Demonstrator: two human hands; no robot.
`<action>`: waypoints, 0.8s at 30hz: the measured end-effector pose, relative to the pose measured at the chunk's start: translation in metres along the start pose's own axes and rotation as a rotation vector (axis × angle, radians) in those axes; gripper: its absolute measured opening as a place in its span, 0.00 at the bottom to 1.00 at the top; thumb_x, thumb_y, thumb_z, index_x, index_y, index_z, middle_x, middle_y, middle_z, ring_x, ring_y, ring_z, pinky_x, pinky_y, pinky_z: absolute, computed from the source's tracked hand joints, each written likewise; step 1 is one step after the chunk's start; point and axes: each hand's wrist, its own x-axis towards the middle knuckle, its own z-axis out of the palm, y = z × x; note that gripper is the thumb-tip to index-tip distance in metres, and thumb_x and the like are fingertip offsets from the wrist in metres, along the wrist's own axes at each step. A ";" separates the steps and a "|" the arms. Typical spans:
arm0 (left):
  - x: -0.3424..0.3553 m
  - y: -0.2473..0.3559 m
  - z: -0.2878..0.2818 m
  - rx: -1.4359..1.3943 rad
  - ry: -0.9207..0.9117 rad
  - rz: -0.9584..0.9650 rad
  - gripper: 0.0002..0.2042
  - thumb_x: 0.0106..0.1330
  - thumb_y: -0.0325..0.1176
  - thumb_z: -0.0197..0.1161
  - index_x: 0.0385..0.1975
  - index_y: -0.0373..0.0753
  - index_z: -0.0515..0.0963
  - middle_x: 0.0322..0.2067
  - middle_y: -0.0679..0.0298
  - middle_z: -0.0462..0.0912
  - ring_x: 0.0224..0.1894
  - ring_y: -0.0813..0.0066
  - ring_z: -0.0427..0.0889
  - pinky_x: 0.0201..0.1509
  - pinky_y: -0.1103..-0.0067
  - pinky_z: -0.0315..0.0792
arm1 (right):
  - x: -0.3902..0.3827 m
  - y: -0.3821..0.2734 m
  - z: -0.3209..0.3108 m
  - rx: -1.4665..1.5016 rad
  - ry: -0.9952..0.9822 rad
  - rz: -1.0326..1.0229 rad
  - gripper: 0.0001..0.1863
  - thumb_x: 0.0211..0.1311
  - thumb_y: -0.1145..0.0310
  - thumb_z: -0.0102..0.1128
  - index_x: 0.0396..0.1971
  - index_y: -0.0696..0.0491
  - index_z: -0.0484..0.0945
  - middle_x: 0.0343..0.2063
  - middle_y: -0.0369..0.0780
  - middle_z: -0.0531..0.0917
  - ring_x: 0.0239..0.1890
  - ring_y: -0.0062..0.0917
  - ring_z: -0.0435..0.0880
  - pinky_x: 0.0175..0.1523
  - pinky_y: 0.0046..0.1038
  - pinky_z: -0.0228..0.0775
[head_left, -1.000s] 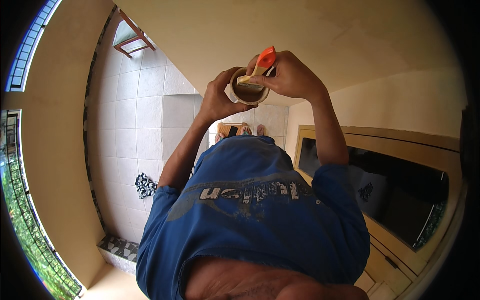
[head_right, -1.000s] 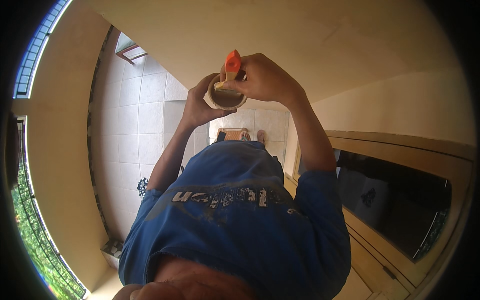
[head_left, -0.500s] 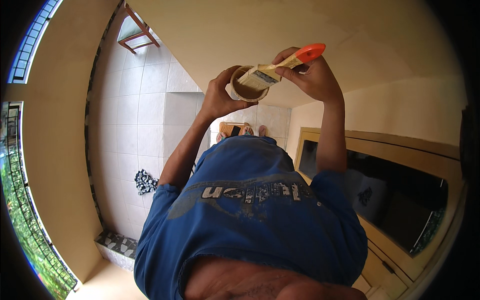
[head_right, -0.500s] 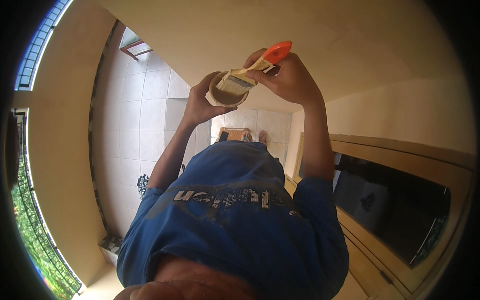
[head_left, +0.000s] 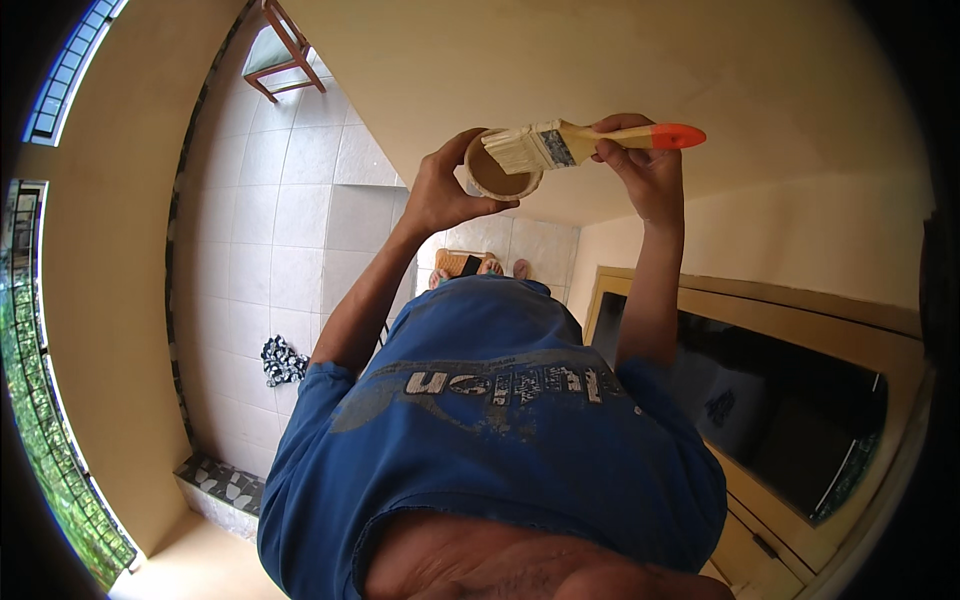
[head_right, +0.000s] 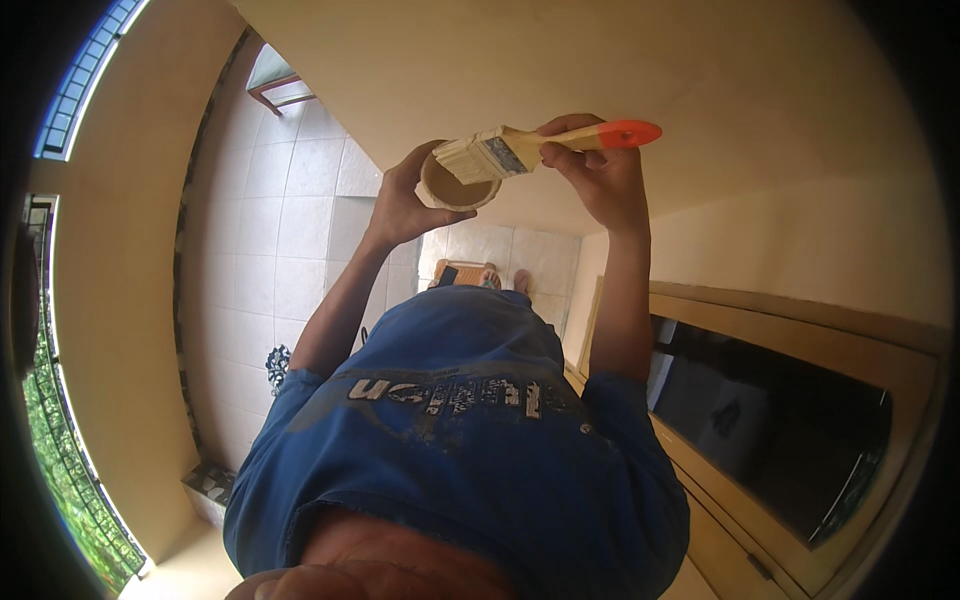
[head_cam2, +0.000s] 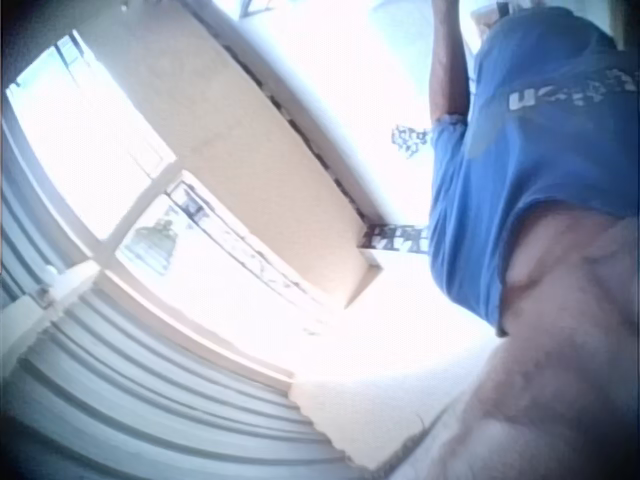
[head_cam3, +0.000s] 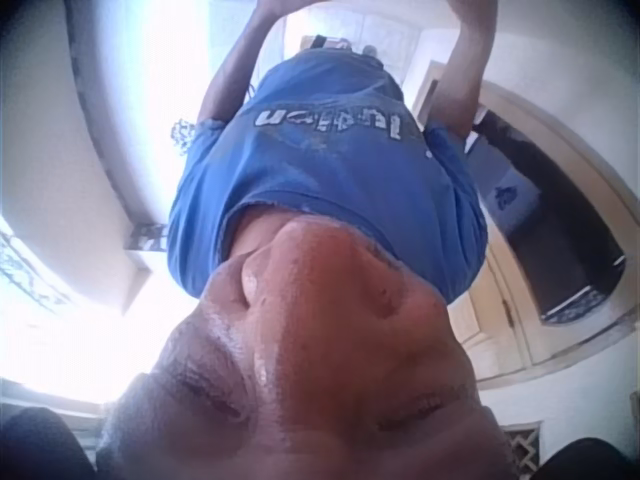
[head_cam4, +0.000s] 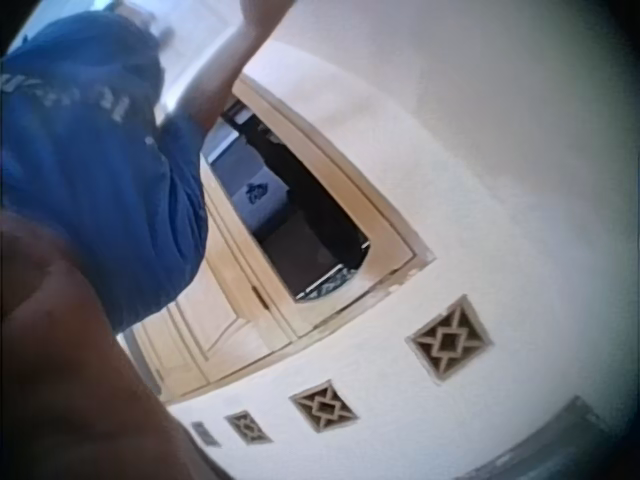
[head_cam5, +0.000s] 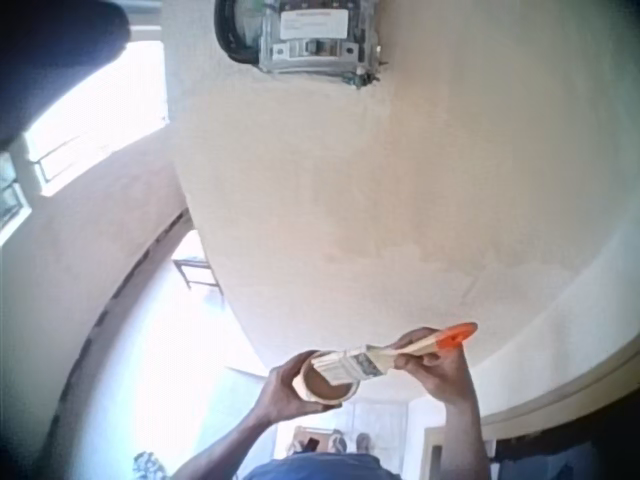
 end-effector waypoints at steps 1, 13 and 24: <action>0.000 -0.001 -0.001 -0.024 0.001 0.002 0.45 0.43 0.42 0.87 0.63 0.30 0.74 0.54 0.50 0.86 0.60 0.61 0.84 0.65 0.67 0.77 | 0.000 0.001 0.002 0.002 0.019 -0.014 0.10 0.65 0.80 0.69 0.45 0.61 0.82 0.41 0.39 0.86 0.42 0.21 0.85 0.48 0.25 0.80; -0.006 -0.012 0.010 -0.058 0.059 0.023 0.48 0.43 0.43 0.88 0.65 0.31 0.72 0.57 0.50 0.84 0.63 0.59 0.82 0.68 0.67 0.74 | -0.018 0.053 -0.017 0.169 0.110 -0.195 0.12 0.68 0.73 0.71 0.48 0.58 0.80 0.40 0.41 0.87 0.40 0.21 0.84 0.49 0.26 0.78; -0.016 0.010 0.007 -0.023 0.164 0.027 0.48 0.43 0.45 0.88 0.65 0.32 0.72 0.58 0.51 0.83 0.63 0.58 0.82 0.68 0.66 0.74 | -0.013 0.056 -0.007 0.246 0.083 -0.108 0.14 0.65 0.71 0.75 0.45 0.57 0.82 0.39 0.36 0.86 0.42 0.18 0.82 0.53 0.22 0.73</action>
